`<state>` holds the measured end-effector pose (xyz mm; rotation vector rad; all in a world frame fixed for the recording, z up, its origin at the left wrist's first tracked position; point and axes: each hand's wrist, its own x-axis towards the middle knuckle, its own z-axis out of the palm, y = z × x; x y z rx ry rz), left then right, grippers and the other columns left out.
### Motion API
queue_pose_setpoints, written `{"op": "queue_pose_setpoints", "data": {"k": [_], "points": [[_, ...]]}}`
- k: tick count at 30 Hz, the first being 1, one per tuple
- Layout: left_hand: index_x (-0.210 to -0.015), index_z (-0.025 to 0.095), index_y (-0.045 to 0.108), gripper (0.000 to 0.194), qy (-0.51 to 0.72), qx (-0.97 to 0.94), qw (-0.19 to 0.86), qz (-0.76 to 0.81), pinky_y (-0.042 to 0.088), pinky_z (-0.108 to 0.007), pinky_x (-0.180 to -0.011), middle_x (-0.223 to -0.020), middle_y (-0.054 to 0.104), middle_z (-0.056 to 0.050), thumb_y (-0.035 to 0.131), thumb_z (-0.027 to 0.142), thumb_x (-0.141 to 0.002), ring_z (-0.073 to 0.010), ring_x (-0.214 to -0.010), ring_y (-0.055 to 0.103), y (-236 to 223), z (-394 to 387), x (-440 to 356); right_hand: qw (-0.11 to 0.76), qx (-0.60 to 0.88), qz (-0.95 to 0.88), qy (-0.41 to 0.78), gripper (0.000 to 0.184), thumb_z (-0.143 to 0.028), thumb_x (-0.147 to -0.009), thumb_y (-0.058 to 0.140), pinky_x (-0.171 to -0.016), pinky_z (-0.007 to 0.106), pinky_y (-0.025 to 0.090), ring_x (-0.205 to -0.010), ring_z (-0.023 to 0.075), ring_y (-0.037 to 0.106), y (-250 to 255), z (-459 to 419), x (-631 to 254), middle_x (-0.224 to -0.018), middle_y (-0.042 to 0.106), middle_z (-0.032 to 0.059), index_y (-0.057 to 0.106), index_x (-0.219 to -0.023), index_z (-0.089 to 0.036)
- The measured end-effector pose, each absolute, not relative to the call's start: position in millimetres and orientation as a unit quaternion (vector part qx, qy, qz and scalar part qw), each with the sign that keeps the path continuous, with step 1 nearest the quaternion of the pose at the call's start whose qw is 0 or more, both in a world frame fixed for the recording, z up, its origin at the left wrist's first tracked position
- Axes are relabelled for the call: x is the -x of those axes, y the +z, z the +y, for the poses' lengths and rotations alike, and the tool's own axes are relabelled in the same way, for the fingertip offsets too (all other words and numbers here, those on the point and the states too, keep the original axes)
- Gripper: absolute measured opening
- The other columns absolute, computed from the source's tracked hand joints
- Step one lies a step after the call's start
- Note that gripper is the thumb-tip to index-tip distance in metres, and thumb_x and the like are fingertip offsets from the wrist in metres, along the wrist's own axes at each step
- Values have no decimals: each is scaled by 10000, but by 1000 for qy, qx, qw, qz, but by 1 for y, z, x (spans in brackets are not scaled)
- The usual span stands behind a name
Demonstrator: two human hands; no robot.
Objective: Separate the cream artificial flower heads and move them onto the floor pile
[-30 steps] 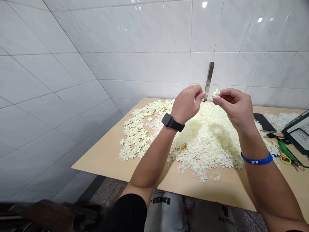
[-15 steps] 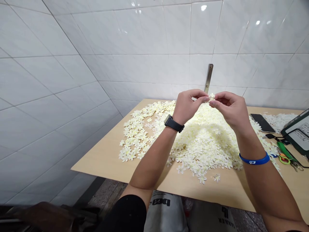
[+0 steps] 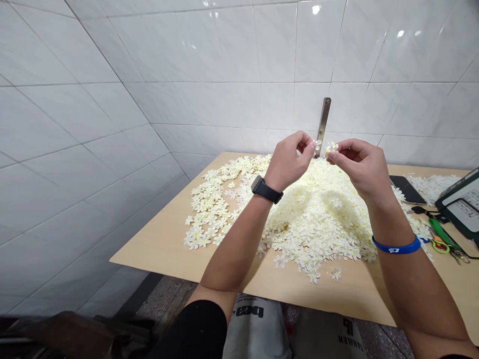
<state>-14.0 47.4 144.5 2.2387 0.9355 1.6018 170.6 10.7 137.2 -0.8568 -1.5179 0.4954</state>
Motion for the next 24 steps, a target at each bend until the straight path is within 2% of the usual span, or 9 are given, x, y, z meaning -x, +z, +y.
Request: {"op": "queue_pose_setpoints", "data": {"k": [3, 7, 13, 20, 24], "points": [[-819, 181, 643, 155, 531, -774, 107, 326, 516, -256, -708, -860, 717, -32, 639, 290, -929, -131, -794, 630, 144, 48, 13, 623, 374, -653, 212, 187, -336, -782, 832, -671, 337, 551, -685, 161, 644, 136, 12, -172, -707, 636, 0, 696, -808, -209], [-925, 197, 727, 125, 539, -774, 187, 274, 535, -239, -717, -986, 758, -43, 667, 306, -918, -135, -894, 674, 144, 43, 7, 622, 373, -653, 216, 237, -395, -775, 837, -662, 335, 556, -695, 167, 652, 136, 12, -170, -715, 651, 5, 696, -815, -209], [-816, 198, 757, 87, 577, -737, 224, 273, 560, -262, -736, -859, 769, -23, 736, 272, -856, -125, -802, 680, 146, 37, 3, 617, 365, -661, 222, 276, -442, -759, 841, -660, 331, 569, -712, 173, 671, 138, 10, -169, -742, 675, 9, 699, -820, -213], [-835, 197, 773, 126, 574, -736, 242, 267, 557, -236, -626, -837, 771, -21, 708, 298, -872, -119, -748, 673, 145, 40, 5, 618, 354, -662, 234, 233, -400, -776, 824, -713, 360, 592, -730, 182, 693, 139, 9, -170, -748, 692, 12, 687, -818, -216], [-834, 194, 773, 140, 577, -736, 239, 263, 569, -239, -642, -834, 773, -28, 730, 324, -867, -113, -729, 674, 146, 39, 6, 617, 356, -662, 233, 236, -399, -765, 834, -703, 350, 590, -725, 175, 685, 139, 8, -170, -751, 690, 10, 700, -823, -213]]}}
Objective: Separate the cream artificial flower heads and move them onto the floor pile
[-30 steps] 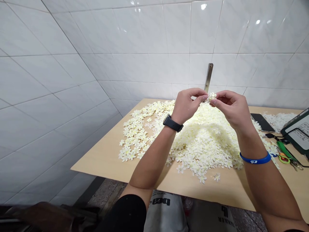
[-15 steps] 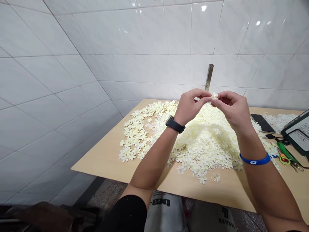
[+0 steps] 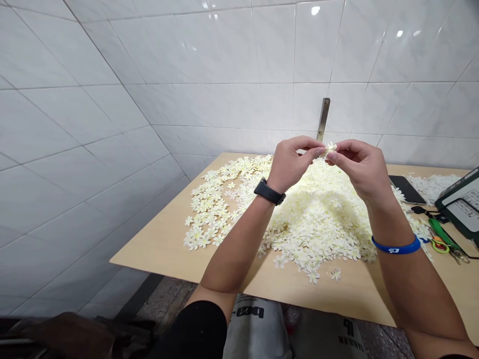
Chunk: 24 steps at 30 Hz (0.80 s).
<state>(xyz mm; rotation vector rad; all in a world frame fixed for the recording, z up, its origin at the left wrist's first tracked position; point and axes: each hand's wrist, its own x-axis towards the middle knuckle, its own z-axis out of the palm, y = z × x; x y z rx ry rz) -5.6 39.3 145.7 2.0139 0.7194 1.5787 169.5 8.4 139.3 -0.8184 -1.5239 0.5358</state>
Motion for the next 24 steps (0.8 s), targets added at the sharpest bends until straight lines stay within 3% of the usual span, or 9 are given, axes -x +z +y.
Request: {"op": "queue_pose_setpoints", "data": {"k": [24], "points": [[-844, 168, 750, 382, 559, -736, 303, 233, 597, -241, -689, -862, 772, -57, 759, 549, -821, -123, -763, 701, 150, 33, 8, 617, 343, -667, 240, 200, -397, -800, 802, -721, 368, 603, -728, 185, 692, 140, 7, -170, -752, 703, 19, 727, -808, -213]]}}
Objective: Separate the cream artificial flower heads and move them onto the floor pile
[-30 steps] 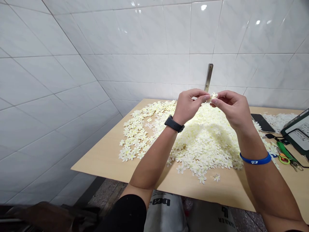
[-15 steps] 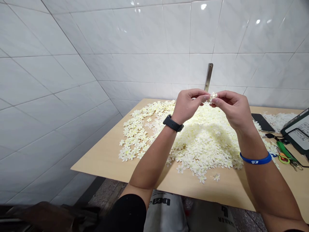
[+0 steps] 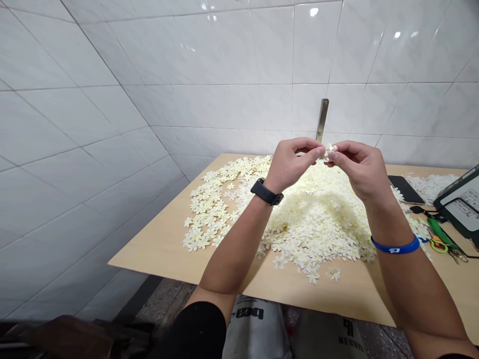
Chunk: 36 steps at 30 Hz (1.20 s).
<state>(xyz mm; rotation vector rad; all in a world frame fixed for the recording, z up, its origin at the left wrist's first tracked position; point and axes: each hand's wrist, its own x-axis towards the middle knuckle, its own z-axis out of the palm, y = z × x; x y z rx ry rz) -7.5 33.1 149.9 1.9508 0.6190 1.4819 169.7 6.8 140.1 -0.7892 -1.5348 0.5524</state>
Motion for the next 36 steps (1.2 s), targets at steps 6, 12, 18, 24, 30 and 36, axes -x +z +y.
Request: {"op": "queue_pose_setpoints", "data": {"k": [6, 12, 18, 24, 30, 36], "points": [[-845, 156, 752, 376, 551, -726, 331, 242, 583, -249, -692, -824, 759, -54, 759, 531, -815, -121, -745, 685, 140, 51, 5, 615, 337, -660, 269, 201, -383, -791, 807, -716, 338, 575, -719, 171, 678, 135, 21, -173, -733, 701, 17, 735, -804, -196], [-769, 147, 740, 357, 539, -665, 445, 263, 570, -266, -682, -697, 695, -14, 813, 495, -735, -105, -663, 627, 86, 75, -5, 566, 398, -641, 333, 326, -473, -719, 835, -698, 330, 543, -710, 182, 663, 97, 33, -180, -716, 700, 37, 717, -756, -171], [-774, 149, 740, 320, 502, -623, 505, 322, 591, -314, -718, -732, 704, -31, 799, 460, -729, -131, -682, 637, 31, 53, -2, 533, 444, -592, 410, 452, -584, -643, 858, -733, 366, 569, -717, 205, 679, 40, 13, -186, -761, 711, 47, 724, -792, -178], [-805, 166, 681, 206, 492, -707, 374, 345, 526, -252, -664, -830, 700, -39, 630, 356, -866, -137, -768, 618, 21, 46, -2, 548, 465, -608, 339, 346, -515, -755, 790, -734, 365, 573, -741, 211, 687, 26, 0, -191, -773, 701, 46, 689, -794, -187], [-818, 168, 631, 169, 549, -688, 363, 306, 481, -212, -586, -756, 640, -10, 596, 312, -899, -104, -678, 582, 42, 108, -27, 615, 435, -617, 227, 233, -406, -775, 759, -691, 331, 552, -693, 171, 654, 57, 61, -202, -733, 665, 17, 669, -781, -191], [-794, 169, 597, 150, 580, -665, 367, 294, 471, -223, -618, -722, 596, 9, 608, 277, -897, -96, -656, 542, 18, 167, -58, 639, 419, -584, 275, 288, -450, -702, 763, -647, 302, 526, -631, 139, 602, 34, 131, -202, -670, 606, -20, 623, -717, -199]]}}
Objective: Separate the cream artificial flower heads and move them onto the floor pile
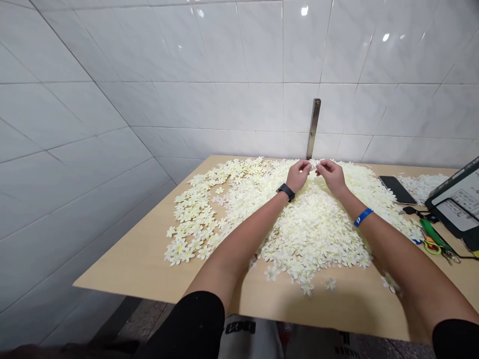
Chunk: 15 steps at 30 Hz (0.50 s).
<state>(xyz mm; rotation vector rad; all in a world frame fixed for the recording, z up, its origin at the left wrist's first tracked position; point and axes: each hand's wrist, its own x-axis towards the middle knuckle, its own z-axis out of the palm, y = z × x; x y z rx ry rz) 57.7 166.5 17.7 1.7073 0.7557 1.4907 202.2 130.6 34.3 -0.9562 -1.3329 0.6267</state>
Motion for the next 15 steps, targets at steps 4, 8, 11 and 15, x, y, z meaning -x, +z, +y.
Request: {"op": "queue_pose_setpoints", "data": {"k": [4, 8, 11, 15], "points": [[-828, 172, 610, 196, 575, -664, 375, 296, 482, -233, -649, -735, 596, 5, 616, 350, -909, -104, -688, 550, -11, 172, -55, 634, 440, -568, 286, 312, -489, -730, 742, -588, 295, 492, -584, 142, 573, -6, 134, -202, -621, 596, -19, 620, -738, -202], [-851, 183, 592, 298, 557, -671, 395, 287, 488, -236, -633, -775, 593, -4, 613, 471, -924, -116, -714, 574, -20, 169, -51, 632, 454, -554, 297, 314, -492, -731, 759, -624, 296, 508, -635, 147, 606, -20, 129, -203, -713, 623, -10, 635, -787, -209], [-835, 190, 567, 357, 548, -672, 403, 292, 489, -241, -609, -751, 571, -2, 587, 533, -933, -122, -693, 574, -20, 169, -51, 637, 459, -545, 296, 310, -488, -736, 760, -618, 295, 502, -628, 148, 605, -18, 130, -203, -690, 615, -13, 630, -791, -211], [-848, 197, 569, 284, 558, -678, 372, 302, 488, -250, -641, -783, 595, -9, 594, 464, -941, -125, -715, 571, -19, 169, -51, 644, 451, -550, 283, 326, -504, -740, 766, -608, 300, 502, -612, 149, 597, -17, 130, -202, -672, 604, -19, 616, -786, -218]]}}
